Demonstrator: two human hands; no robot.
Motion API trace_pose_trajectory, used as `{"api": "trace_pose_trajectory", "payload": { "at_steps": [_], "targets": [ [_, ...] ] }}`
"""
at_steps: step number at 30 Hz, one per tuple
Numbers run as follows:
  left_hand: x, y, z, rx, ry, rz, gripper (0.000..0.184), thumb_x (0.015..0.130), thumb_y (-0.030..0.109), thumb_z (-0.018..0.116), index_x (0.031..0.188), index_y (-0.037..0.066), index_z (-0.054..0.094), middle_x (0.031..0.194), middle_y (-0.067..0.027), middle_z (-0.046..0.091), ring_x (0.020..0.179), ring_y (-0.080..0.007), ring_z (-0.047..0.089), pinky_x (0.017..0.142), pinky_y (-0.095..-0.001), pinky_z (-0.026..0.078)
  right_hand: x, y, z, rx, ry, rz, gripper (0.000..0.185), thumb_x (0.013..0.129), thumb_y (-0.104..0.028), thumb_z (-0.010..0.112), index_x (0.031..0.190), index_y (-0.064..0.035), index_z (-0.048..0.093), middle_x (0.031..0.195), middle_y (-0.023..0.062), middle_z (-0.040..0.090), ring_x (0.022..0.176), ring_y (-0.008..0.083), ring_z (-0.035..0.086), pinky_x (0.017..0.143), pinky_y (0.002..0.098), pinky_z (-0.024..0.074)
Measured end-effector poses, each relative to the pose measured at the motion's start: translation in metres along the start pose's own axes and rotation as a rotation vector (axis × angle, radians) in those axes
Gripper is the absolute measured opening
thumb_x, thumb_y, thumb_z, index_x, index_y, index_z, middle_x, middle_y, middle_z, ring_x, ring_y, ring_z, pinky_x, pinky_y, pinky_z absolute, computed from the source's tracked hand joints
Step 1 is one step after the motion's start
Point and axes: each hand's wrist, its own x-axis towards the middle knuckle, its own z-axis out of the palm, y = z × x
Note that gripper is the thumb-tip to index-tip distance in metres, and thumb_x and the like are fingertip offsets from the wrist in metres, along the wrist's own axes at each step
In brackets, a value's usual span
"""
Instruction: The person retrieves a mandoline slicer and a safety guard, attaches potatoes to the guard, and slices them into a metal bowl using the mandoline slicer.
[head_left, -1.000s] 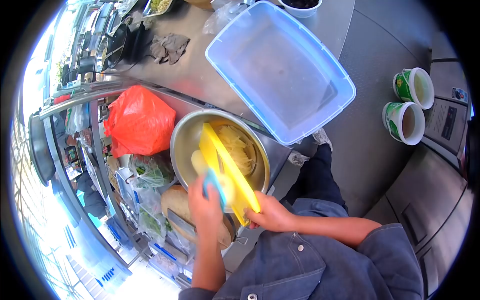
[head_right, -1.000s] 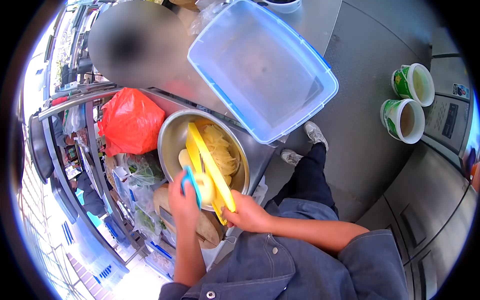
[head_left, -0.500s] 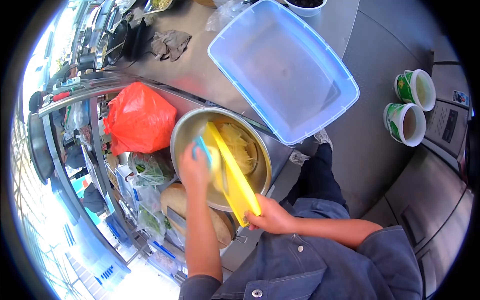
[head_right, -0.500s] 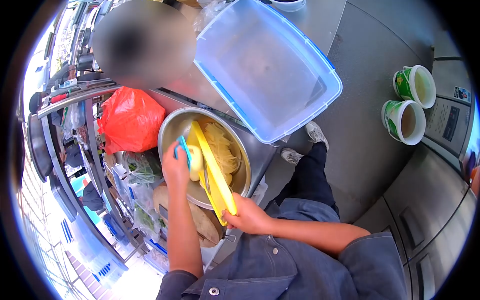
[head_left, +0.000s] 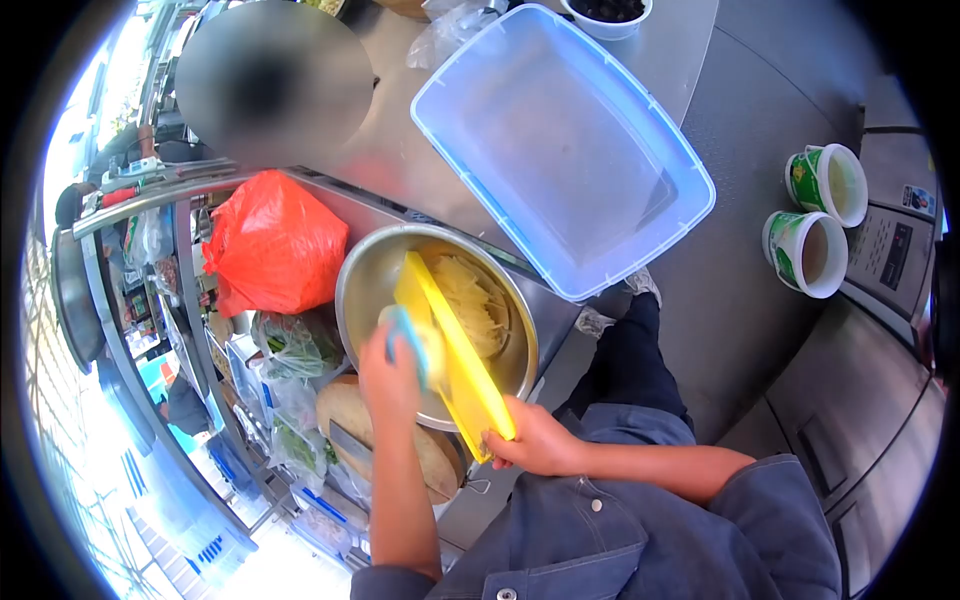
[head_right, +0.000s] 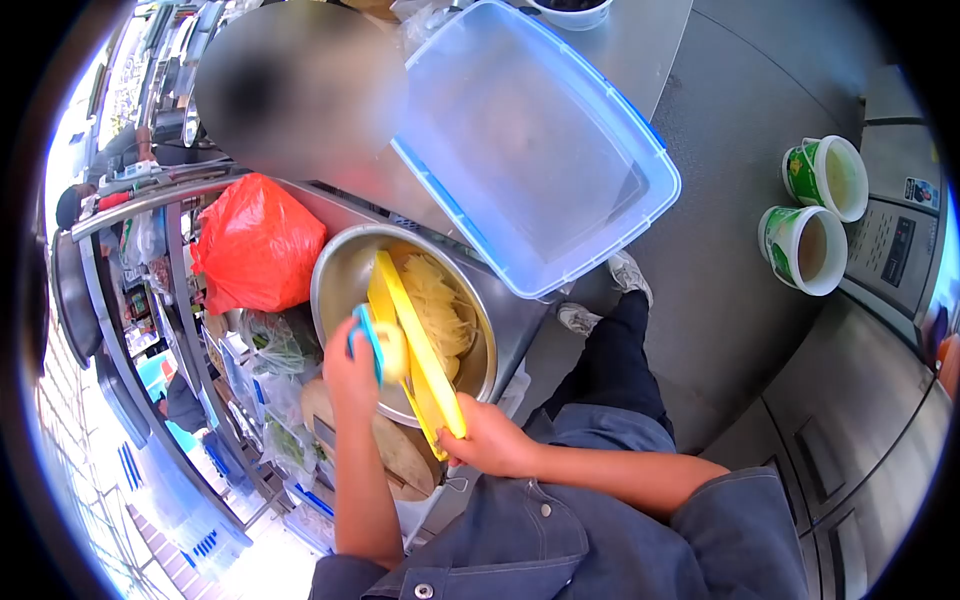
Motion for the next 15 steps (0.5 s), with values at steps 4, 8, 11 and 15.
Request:
{"api": "trace_pose_trajectory", "payload": {
  "at_steps": [4,8,11,15],
  "targets": [
    [-0.063,0.003,-0.01,-0.043,-0.05,0.044,0.033,0.097,0.014,0.054,0.125,0.0,0.063,0.121,-0.0176,0.064,0.105,-0.0258,0.064,0.091,-0.0374,0.049,0.0,0.005,-0.001,0.004,-0.03,-0.01,0.032,0.096,-0.014,0.06,0.122,0.0012,0.049,0.09,0.0097,0.068,0.067,0.0141,0.07,0.063,0.0301,0.0572],
    [0.031,-0.007,0.017,0.051,0.059,-0.008,0.038,0.095,0.022,0.056,0.125,0.001,0.063,0.112,-0.0227,0.063,0.102,-0.0364,0.063,0.092,-0.0414,0.048,0.004,0.013,0.001,-0.048,0.009,-0.01,0.028,0.095,-0.014,0.06,0.113,0.0029,0.047,0.084,0.0131,0.069,0.064,0.0185,0.07,0.062,0.0335,0.0569],
    [0.036,-0.003,0.012,0.079,-0.007,-0.046,0.04,0.096,0.027,0.055,0.126,0.001,0.063,0.113,-0.0239,0.063,0.103,-0.0379,0.063,0.093,-0.0421,0.048,0.004,0.009,0.004,0.023,-0.017,0.007,0.03,0.096,-0.013,0.06,0.12,0.0009,0.049,0.089,0.0098,0.068,0.069,0.014,0.07,0.063,0.0302,0.0573],
    [-0.048,0.004,-0.002,-0.021,-0.006,0.099,0.034,0.096,0.019,0.056,0.123,0.0,0.065,0.112,-0.0199,0.066,0.1,-0.03,0.065,0.092,-0.0372,0.049,0.002,0.004,-0.005,-0.011,-0.023,0.068,0.031,0.095,-0.013,0.06,0.12,0.0009,0.049,0.091,0.0103,0.068,0.068,0.0137,0.07,0.063,0.0296,0.0577]
  ]
}}
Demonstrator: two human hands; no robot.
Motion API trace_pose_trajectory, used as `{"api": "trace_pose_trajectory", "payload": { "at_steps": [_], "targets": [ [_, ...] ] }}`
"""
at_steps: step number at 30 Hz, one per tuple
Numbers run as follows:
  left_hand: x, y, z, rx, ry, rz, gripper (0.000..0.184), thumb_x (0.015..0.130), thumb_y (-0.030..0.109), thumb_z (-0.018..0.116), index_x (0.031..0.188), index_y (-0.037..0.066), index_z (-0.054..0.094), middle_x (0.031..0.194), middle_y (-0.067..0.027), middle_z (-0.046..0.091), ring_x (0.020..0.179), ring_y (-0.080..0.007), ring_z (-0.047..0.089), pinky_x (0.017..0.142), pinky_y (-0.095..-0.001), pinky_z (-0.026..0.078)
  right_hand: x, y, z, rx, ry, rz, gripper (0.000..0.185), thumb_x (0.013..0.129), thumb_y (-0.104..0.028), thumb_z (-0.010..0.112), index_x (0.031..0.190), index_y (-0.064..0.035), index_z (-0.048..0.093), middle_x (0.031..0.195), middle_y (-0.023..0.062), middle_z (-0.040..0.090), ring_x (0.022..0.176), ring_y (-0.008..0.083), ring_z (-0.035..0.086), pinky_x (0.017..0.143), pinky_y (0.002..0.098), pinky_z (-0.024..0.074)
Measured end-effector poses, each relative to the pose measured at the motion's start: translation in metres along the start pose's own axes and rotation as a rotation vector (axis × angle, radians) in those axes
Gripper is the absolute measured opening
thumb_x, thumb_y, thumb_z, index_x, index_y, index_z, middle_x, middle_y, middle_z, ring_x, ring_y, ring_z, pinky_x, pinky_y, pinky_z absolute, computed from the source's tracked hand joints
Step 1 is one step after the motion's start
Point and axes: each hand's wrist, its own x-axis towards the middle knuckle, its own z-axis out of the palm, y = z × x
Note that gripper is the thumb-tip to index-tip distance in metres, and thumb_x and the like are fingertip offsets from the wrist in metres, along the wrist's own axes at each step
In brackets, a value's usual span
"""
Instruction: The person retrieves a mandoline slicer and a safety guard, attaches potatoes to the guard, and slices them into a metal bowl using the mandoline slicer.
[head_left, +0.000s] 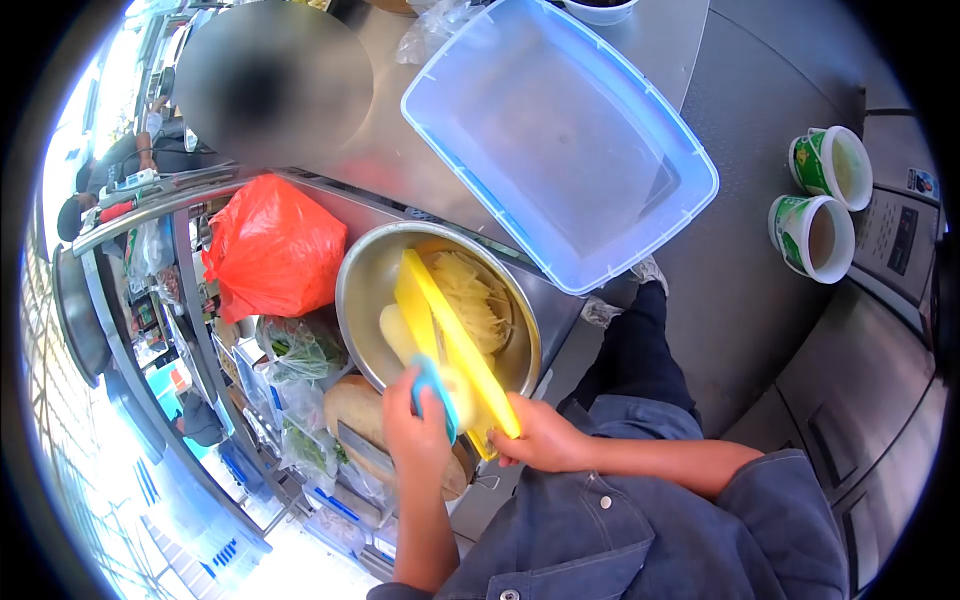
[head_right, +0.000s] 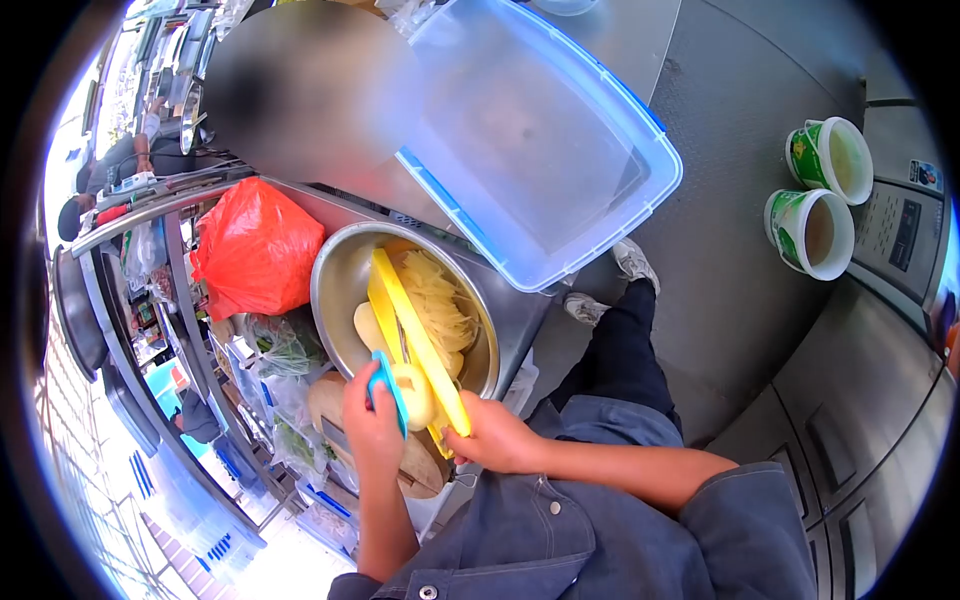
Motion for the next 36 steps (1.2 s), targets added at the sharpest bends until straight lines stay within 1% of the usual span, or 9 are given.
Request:
{"api": "trace_pose_trajectory", "payload": {
  "at_steps": [2,5,11,15,17,23,29,33,36],
  "targets": [
    [0.001,0.003,-0.001,0.022,0.005,-0.031,0.036,0.095,0.022,0.056,0.125,0.003,0.064,0.113,-0.0232,0.063,0.104,-0.0381,0.062,0.096,-0.0439,0.047,-0.001,-0.002,0.004,0.027,0.03,-0.087,0.028,0.095,-0.013,0.059,0.116,0.0032,0.047,0.084,0.0124,0.068,0.064,0.0172,0.069,0.061,0.032,0.0566],
    [0.092,-0.019,0.021,0.147,0.043,-0.119,0.038,0.095,0.026,0.056,0.126,0.005,0.064,0.113,-0.0225,0.063,0.106,-0.039,0.062,0.094,-0.0454,0.048,0.001,-0.001,0.007,0.047,0.033,-0.074,0.03,0.095,-0.013,0.059,0.116,0.0034,0.047,0.085,0.0124,0.068,0.063,0.0171,0.069,0.061,0.032,0.0566],
    [-0.005,0.01,-0.001,0.041,-0.016,0.026,0.038,0.094,0.024,0.058,0.125,0.003,0.064,0.109,-0.0238,0.062,0.103,-0.0402,0.062,0.093,-0.0462,0.049,0.0,0.002,0.001,0.025,0.044,0.017,0.03,0.094,-0.014,0.061,0.114,0.0031,0.047,0.085,0.0129,0.068,0.063,0.0178,0.069,0.062,0.0327,0.0568],
    [0.026,-0.003,0.009,0.05,0.018,-0.088,0.036,0.095,0.02,0.057,0.123,-0.002,0.063,0.116,-0.0219,0.065,0.103,-0.0353,0.065,0.093,-0.0404,0.049,0.001,0.002,0.002,-0.018,0.032,-0.081,0.026,0.095,-0.014,0.06,0.11,0.0033,0.048,0.085,0.0126,0.069,0.065,0.018,0.07,0.061,0.0316,0.0566],
    [0.091,-0.013,0.018,0.093,-0.001,-0.2,0.038,0.096,0.026,0.055,0.124,0.001,0.064,0.116,-0.0235,0.063,0.107,-0.0403,0.062,0.095,-0.0455,0.048,0.004,0.002,0.009,0.019,0.017,-0.083,0.026,0.094,-0.014,0.06,0.11,0.0031,0.048,0.085,0.0128,0.069,0.065,0.0183,0.07,0.061,0.0321,0.0567],
    [-0.011,-0.001,-0.009,-0.036,-0.018,-0.051,0.038,0.097,0.027,0.054,0.124,0.003,0.065,0.116,-0.0231,0.064,0.108,-0.0383,0.062,0.096,-0.0439,0.048,-0.002,-0.011,0.008,-0.038,0.02,-0.082,0.027,0.094,-0.016,0.062,0.107,0.0026,0.048,0.082,0.0135,0.069,0.064,0.0197,0.071,0.061,0.0336,0.0571],
    [0.091,-0.011,0.011,0.068,-0.005,-0.212,0.039,0.096,0.026,0.055,0.123,0.0,0.064,0.115,-0.0244,0.066,0.108,-0.0396,0.062,0.097,-0.0443,0.047,0.014,-0.013,0.009,-0.063,0.029,-0.061,0.028,0.094,-0.016,0.061,0.107,0.0037,0.048,0.081,0.0138,0.07,0.063,0.0211,0.071,0.06,0.035,0.0566],
    [0.048,0.007,-0.011,-0.039,-0.076,-0.245,0.038,0.097,0.024,0.055,0.124,-0.001,0.063,0.112,-0.0245,0.066,0.106,-0.0347,0.064,0.096,-0.0398,0.048,0.014,-0.01,0.012,-0.036,0.024,-0.013,0.032,0.095,-0.015,0.061,0.119,0.001,0.048,0.088,0.0119,0.069,0.066,0.0166,0.071,0.062,0.0316,0.0577],
    [0.001,0.0,-0.015,-0.07,-0.073,-0.137,0.038,0.097,0.024,0.054,0.123,-0.002,0.063,0.11,-0.0242,0.066,0.106,-0.0329,0.065,0.095,-0.0383,0.049,0.011,-0.017,0.014,-0.003,0.02,-0.101,0.029,0.094,-0.016,0.062,0.109,0.0036,0.046,0.081,0.0144,0.07,0.064,0.0218,0.071,0.062,0.0355,0.0567]
  ]
}}
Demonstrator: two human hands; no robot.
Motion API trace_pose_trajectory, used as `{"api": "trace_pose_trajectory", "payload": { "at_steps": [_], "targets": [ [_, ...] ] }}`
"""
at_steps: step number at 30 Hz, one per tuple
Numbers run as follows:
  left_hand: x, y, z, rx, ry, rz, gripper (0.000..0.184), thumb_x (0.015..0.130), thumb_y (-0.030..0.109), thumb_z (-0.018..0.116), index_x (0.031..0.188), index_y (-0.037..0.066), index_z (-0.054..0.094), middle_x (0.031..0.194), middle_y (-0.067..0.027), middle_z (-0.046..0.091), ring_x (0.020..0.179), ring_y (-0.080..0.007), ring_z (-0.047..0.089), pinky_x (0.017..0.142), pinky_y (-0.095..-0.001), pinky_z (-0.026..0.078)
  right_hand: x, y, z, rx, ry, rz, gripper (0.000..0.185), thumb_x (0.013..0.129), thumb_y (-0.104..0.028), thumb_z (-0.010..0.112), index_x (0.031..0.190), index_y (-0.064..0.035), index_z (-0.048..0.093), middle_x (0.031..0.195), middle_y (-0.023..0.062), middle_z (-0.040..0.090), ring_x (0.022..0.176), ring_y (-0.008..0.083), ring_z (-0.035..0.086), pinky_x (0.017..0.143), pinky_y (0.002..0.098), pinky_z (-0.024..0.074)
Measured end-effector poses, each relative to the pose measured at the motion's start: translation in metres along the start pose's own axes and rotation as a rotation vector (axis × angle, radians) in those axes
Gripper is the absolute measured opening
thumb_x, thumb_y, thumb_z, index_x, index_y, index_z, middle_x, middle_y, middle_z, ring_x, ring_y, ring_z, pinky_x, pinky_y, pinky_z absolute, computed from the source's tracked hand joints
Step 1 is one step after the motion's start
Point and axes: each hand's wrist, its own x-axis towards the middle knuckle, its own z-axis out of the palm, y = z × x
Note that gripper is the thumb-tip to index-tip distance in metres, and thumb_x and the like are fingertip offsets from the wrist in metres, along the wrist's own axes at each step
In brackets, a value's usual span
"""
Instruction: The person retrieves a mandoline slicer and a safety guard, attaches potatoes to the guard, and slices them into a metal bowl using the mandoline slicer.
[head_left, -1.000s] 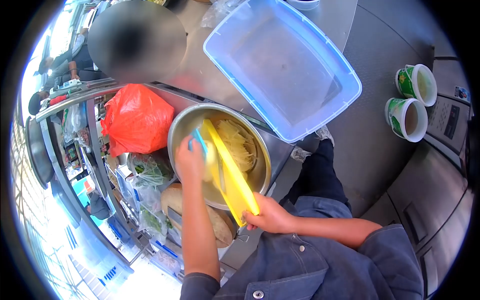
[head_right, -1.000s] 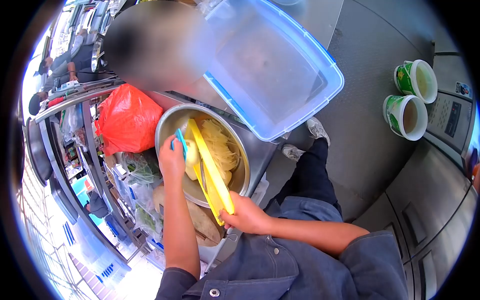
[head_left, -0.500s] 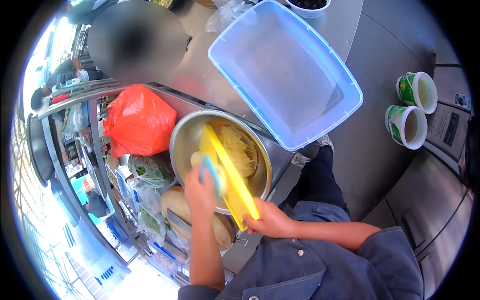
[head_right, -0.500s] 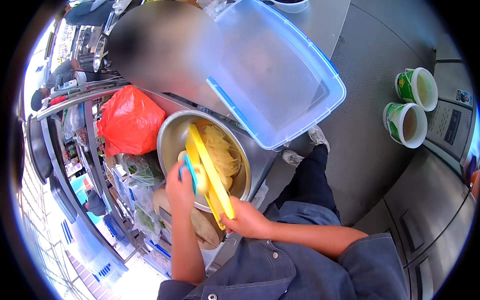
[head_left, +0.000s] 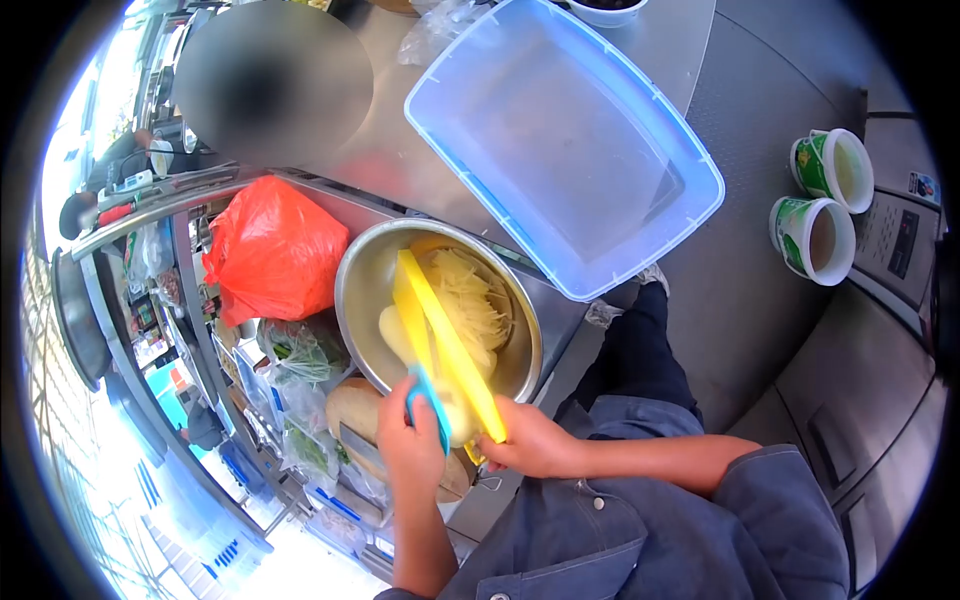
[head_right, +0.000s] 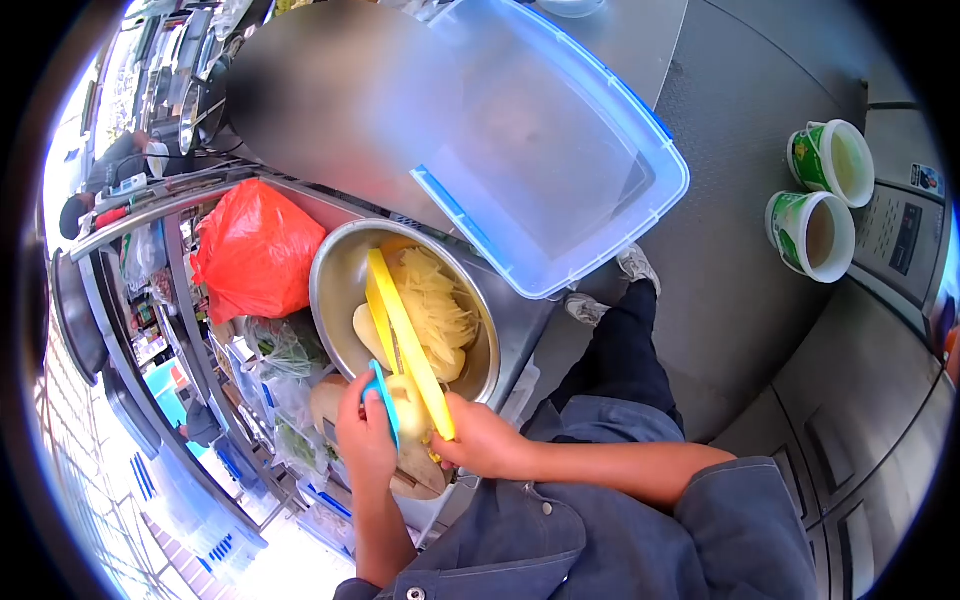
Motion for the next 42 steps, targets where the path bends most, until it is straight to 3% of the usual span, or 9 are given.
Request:
{"api": "trace_pose_trajectory", "payload": {
  "at_steps": [6,8,9,12,14,27,30,34,42],
  "targets": [
    [0.11,-0.011,0.019,0.157,0.06,-0.033,0.035,0.098,0.022,0.053,0.121,-0.002,0.064,0.109,-0.019,0.068,0.098,-0.0246,0.067,0.088,-0.0347,0.051,-0.001,0.007,0.006,-0.014,-0.005,0.016,0.029,0.094,-0.016,0.061,0.109,0.003,0.046,0.083,0.0157,0.07,0.067,0.023,0.072,0.062,0.0358,0.0569],
    [0.088,-0.013,0.013,0.1,-0.004,-0.077,0.038,0.097,0.025,0.053,0.122,-0.001,0.064,0.114,-0.025,0.066,0.107,-0.0377,0.065,0.096,-0.0415,0.048,0.004,0.002,0.002,0.041,0.009,0.003,0.029,0.094,-0.016,0.061,0.109,0.003,0.046,0.082,0.0158,0.07,0.068,0.0234,0.073,0.062,0.0362,0.057],
    [0.056,-0.02,0.01,0.094,0.024,0.045,0.034,0.099,0.02,0.052,0.123,-0.002,0.064,0.108,-0.0165,0.069,0.095,-0.0219,0.066,0.087,-0.0329,0.051,0.004,0.007,-0.002,-0.017,0.011,0.014,0.028,0.094,-0.016,0.061,0.109,0.0031,0.046,0.081,0.0156,0.07,0.068,0.0234,0.073,0.062,0.0362,0.057],
    [0.003,-0.015,0.005,0.016,0.01,0.082,0.034,0.1,0.019,0.052,0.124,-0.003,0.063,0.108,-0.0161,0.069,0.098,-0.0205,0.065,0.089,-0.0319,0.05,-0.002,0.009,0.0,-0.023,0.006,0.025,0.028,0.095,-0.015,0.06,0.109,0.0034,0.046,0.08,0.0151,0.069,0.067,0.0233,0.073,0.062,0.0361,0.0571],
    [0.022,-0.017,0.009,-0.02,0.011,-0.004,0.038,0.098,0.023,0.053,0.123,-0.002,0.063,0.119,-0.0254,0.065,0.112,-0.0389,0.062,0.099,-0.0421,0.047,0.002,0.004,-0.002,0.009,-0.019,0.003,0.028,0.095,-0.015,0.06,0.109,0.0035,0.045,0.079,0.0147,0.069,0.066,0.0231,0.072,0.062,0.0359,0.0571],
    [0.059,-0.001,0.017,0.092,0.025,-0.087,0.037,0.096,0.024,0.053,0.12,-0.001,0.065,0.112,-0.0237,0.068,0.107,-0.0374,0.064,0.096,-0.041,0.049,0.0,0.002,-0.003,-0.046,-0.014,0.05,0.027,0.094,-0.014,0.061,0.108,0.0038,0.047,0.083,0.0158,0.069,0.066,0.0217,0.071,0.061,0.0357,0.0566],
    [0.125,-0.047,0.021,0.139,0.067,-0.079,0.039,0.099,0.027,0.053,0.121,-0.003,0.065,0.11,-0.0132,0.07,0.093,-0.0224,0.066,0.085,-0.0337,0.05,-0.002,0.005,0.002,-0.116,-0.024,0.068,0.034,0.095,-0.022,0.062,0.112,0.0027,0.047,0.086,0.0173,0.069,0.07,0.0272,0.072,0.063,0.0389,0.0562],
    [0.111,-0.102,0.01,-0.497,0.172,-0.257,0.034,0.099,0.027,0.053,0.118,0.002,0.066,0.105,-0.0141,0.07,0.101,-0.0257,0.067,0.089,-0.0382,0.051,0.0,0.001,0.018,-0.573,-0.071,-0.07,0.044,0.09,-0.031,0.065,0.103,0.0055,0.045,0.077,0.0268,0.066,0.07,0.0461,0.065,0.062,0.0528,0.0532],
    [0.05,-0.112,-0.032,-1.424,0.226,-0.308,0.022,0.099,0.025,0.054,0.11,0.007,0.063,0.103,-0.0062,0.068,0.094,-0.0215,0.067,0.081,-0.0361,0.055,0.017,-0.018,0.055,-0.732,-0.189,-0.174,0.041,0.085,-0.029,0.067,0.1,0.0054,0.05,0.071,0.0231,0.066,0.065,0.0391,0.068,0.059,0.0484,0.055]
  ]
}}
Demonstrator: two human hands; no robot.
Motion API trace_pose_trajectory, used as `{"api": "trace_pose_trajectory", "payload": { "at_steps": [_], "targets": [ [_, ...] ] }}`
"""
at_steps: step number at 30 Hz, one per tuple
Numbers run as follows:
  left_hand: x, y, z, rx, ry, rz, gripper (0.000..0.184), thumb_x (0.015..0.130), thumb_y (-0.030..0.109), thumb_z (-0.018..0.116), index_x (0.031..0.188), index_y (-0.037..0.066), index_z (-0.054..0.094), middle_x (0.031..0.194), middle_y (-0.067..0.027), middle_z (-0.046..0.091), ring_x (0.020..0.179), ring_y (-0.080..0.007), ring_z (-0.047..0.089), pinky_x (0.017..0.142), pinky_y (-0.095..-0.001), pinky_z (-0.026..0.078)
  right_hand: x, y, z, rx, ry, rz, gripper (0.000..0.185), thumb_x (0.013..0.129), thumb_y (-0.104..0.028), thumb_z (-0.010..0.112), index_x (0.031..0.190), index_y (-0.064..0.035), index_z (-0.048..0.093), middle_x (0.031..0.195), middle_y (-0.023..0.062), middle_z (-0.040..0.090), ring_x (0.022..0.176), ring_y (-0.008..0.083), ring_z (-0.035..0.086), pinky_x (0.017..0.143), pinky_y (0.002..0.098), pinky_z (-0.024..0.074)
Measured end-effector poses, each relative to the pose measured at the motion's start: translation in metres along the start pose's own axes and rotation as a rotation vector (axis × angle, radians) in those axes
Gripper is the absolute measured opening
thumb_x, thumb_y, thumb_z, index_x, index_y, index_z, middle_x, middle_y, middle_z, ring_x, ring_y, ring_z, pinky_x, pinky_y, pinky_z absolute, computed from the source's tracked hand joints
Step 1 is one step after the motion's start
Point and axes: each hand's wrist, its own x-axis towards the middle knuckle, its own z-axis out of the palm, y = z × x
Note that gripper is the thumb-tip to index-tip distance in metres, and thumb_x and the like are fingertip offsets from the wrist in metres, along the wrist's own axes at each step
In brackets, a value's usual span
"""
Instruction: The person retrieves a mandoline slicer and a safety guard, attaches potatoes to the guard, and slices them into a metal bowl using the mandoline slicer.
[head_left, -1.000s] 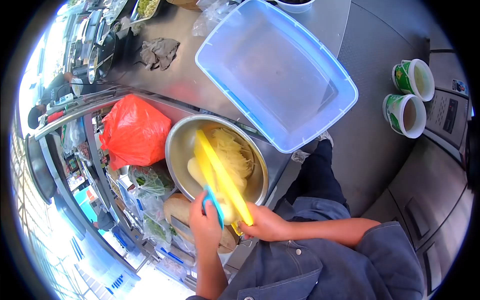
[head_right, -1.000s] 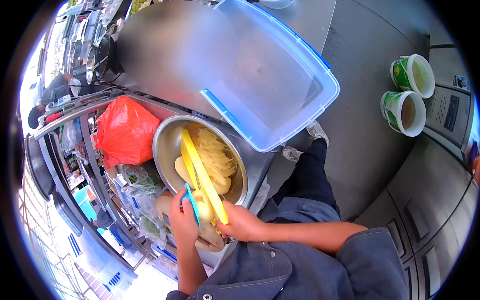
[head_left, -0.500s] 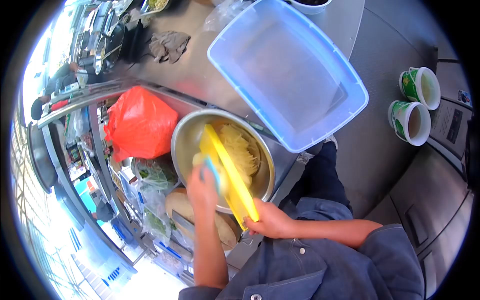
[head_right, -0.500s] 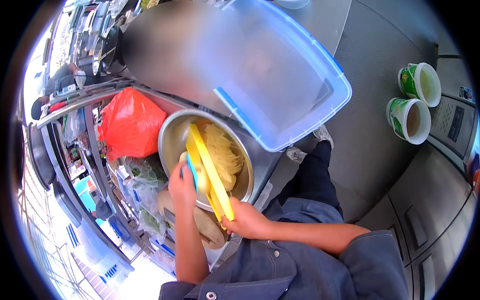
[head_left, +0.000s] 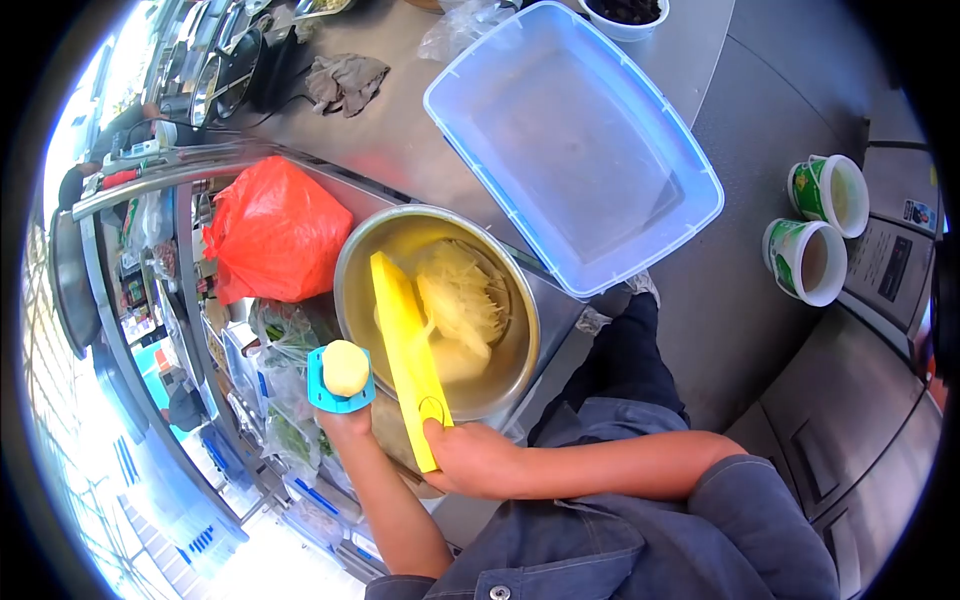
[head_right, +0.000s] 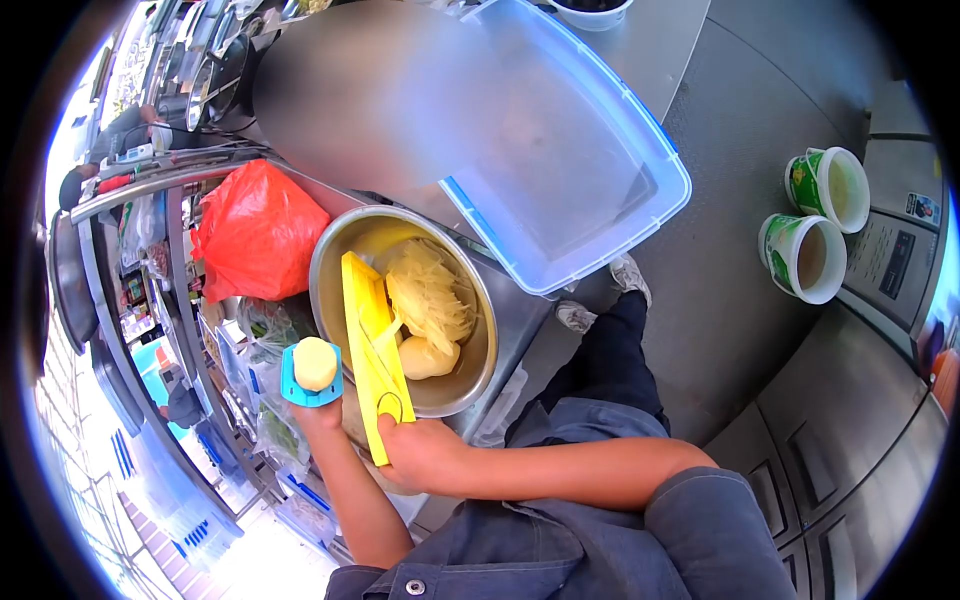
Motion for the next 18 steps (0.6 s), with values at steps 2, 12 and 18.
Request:
{"api": "trace_pose_trajectory", "payload": {
  "at_steps": [2,12,18],
  "targets": [
    [0.0,-0.004,-0.014,-0.047,-0.089,0.028,0.023,0.1,0.023,0.053,0.112,0.006,0.062,0.106,-0.0069,0.068,0.097,-0.0221,0.066,0.084,-0.0365,0.055,0.001,-0.002,0.003,-0.025,0.001,0.049,0.042,0.084,-0.028,0.068,0.102,0.0054,0.051,0.074,0.0228,0.067,0.068,0.0401,0.068,0.061,0.0486,0.0553],
    [-0.025,-0.028,-0.049,-0.384,-0.161,0.03,0.032,0.102,0.02,0.05,0.129,0.003,0.057,0.126,-0.0092,0.064,0.112,-0.0236,0.063,0.098,-0.0381,0.052,-0.029,0.04,0.013,0.208,0.226,0.156,0.047,0.089,-0.029,0.066,0.114,0.0025,0.043,0.087,0.0296,0.065,0.082,0.0475,0.064,0.071,0.0537,0.0504],
    [-0.041,-0.029,-0.06,0.759,-0.11,0.602,0.046,0.088,0.014,0.066,0.131,0.002,0.056,0.127,-0.0114,0.065,0.113,-0.0257,0.064,0.099,-0.0379,0.051,-0.026,0.012,0.025,0.054,0.133,0.14,0.044,0.089,-0.025,0.064,0.115,0.0028,0.042,0.086,0.0304,0.065,0.081,0.0497,0.063,0.069,0.0538,0.0501]
  ]
}}
